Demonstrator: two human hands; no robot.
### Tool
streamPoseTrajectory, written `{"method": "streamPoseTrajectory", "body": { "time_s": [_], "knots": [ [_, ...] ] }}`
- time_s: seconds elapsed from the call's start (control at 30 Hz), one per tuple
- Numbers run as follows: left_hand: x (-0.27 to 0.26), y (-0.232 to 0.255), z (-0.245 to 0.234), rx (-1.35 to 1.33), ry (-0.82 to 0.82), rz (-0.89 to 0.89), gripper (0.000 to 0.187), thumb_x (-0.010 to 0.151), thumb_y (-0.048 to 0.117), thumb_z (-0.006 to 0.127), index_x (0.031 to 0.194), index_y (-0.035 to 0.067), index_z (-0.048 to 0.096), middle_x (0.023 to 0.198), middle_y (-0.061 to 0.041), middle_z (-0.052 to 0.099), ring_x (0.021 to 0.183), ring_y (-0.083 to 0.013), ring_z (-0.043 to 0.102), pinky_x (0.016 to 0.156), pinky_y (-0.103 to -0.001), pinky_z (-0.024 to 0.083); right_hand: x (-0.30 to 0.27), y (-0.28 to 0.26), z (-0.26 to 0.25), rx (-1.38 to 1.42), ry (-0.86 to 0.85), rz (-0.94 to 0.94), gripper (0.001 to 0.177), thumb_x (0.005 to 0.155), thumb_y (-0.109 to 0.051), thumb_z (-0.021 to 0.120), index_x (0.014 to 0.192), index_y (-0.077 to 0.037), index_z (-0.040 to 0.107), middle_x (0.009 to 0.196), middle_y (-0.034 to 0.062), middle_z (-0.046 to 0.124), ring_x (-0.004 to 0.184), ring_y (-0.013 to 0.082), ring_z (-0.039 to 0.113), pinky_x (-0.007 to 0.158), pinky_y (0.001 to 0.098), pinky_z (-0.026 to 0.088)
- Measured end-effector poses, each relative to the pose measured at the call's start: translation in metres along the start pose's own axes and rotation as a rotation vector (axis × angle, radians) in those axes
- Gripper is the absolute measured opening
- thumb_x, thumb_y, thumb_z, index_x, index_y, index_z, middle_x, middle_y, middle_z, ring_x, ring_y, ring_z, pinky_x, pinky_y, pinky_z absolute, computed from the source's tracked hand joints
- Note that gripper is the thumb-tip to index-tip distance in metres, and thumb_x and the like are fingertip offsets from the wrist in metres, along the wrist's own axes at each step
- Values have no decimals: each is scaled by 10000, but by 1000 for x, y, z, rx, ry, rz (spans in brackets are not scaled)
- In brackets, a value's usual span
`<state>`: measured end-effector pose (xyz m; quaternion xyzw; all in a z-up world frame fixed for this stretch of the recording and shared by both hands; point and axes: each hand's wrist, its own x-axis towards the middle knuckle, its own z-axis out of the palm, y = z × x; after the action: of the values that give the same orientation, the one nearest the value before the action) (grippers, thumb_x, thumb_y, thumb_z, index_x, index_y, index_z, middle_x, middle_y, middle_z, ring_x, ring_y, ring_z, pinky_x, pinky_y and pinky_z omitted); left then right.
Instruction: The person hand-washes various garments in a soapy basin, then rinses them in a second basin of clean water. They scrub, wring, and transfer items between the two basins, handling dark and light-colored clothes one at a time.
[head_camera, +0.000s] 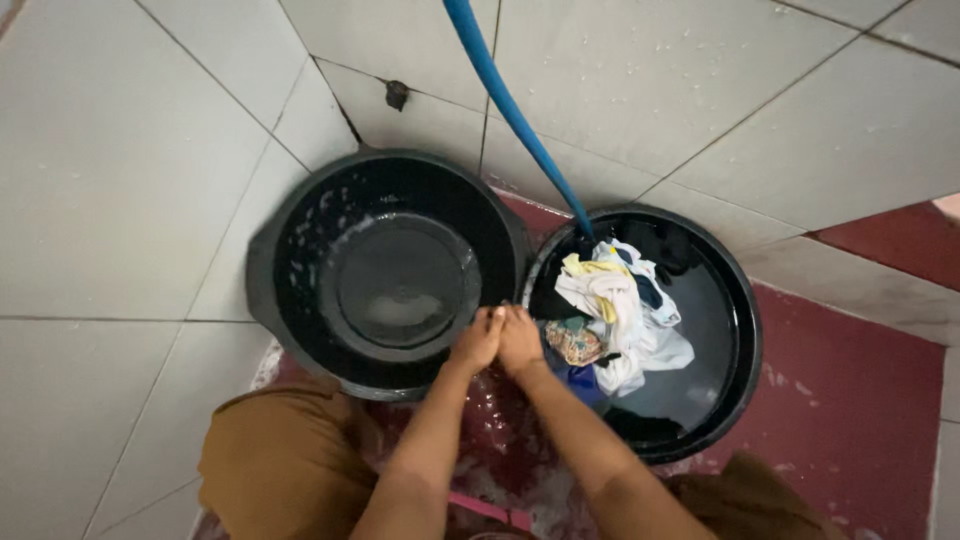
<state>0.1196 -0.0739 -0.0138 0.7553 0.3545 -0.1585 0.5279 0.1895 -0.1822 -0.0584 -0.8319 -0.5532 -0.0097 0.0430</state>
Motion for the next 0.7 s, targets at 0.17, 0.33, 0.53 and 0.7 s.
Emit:
{"method": "streamPoseTrajectory", "body": {
  "time_s": [0.17,0.33,0.53,0.7],
  "knots": [
    [-17,-5,14,12,126,192,857,963,690,345,1577,99,256,1401,-312,530,1290,-486,519,1083,-529,416,8,9,-17,-24,-23,20,336,884,-247,557,1163,-116,690,1269,109,632,1311,282,506,1092,420,360],
    [-29,-40,5,205,150,321,809,1006,603,356,1584,50,241,1431,-316,499,1299,-500,486,1067,-550,383,15,-3,-38,-45,-58,40,358,834,-272,618,1153,-126,690,1275,106,626,1337,279,492,1110,415,351],
    [-1,-17,-7,-27,398,443,445,1021,249,507,1423,60,526,1299,-233,672,1197,-416,635,1021,-486,495,48,27,-79,623,-53,311,322,837,-108,638,1157,-108,675,1220,122,649,1180,293,559,990,419,419],
    [36,49,-12,-297,449,445,369,955,88,603,1323,57,604,1152,-193,733,1022,-308,726,906,-399,561,93,101,-115,671,1023,517,700,738,1,600,1407,-4,393,1360,294,405,1198,422,488,836,415,576]
  ]
}}
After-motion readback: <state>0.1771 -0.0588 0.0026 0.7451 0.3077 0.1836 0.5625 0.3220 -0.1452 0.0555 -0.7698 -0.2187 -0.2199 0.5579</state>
